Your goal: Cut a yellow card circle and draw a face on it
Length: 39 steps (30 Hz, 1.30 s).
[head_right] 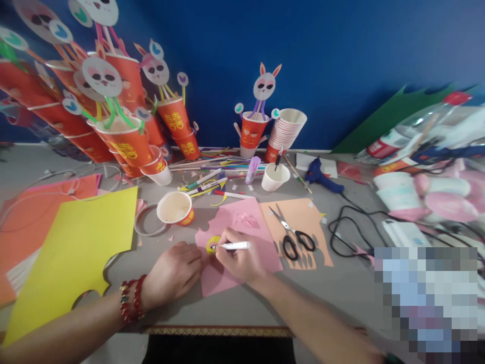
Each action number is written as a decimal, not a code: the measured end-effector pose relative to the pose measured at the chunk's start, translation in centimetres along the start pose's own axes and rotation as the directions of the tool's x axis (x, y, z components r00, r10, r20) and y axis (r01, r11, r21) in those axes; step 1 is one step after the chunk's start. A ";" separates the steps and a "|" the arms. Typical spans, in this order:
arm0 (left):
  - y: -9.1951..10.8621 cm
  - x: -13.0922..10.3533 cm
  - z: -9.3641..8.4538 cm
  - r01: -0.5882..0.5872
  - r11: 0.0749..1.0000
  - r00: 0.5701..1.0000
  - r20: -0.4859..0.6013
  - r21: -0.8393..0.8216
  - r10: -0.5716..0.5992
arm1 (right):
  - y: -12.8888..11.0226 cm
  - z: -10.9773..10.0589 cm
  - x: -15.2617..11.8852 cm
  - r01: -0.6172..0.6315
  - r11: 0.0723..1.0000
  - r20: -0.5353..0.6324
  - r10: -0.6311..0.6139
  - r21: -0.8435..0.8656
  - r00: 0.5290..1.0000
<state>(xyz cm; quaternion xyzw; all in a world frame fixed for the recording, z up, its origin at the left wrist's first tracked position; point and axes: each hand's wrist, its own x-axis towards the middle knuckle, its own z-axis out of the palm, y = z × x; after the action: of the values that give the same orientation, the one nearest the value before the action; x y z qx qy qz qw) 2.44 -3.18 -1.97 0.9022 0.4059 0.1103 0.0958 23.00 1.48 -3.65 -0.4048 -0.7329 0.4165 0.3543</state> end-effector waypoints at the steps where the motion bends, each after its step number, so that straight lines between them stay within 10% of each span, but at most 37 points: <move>1: 0.0 -0.1 0.0 0.001 1.000 1.000 -0.001 0.001 -0.001 | 0.0 0.0 0.0 0.000 1.000 0.002 0.000 -0.003 1.000; 39: 0.0 0.1 -0.2 -0.011 1.000 1.000 -0.012 -0.006 0.011 | -0.3 -0.1 0.2 0.008 1.000 -0.033 -0.008 0.001 0.999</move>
<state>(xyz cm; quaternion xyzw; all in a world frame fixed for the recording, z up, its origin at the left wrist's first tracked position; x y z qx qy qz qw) 2.42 -3.14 -1.76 0.9035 0.4011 0.1174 0.0954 22.89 1.55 -3.35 -0.4083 -0.7285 0.4088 0.3681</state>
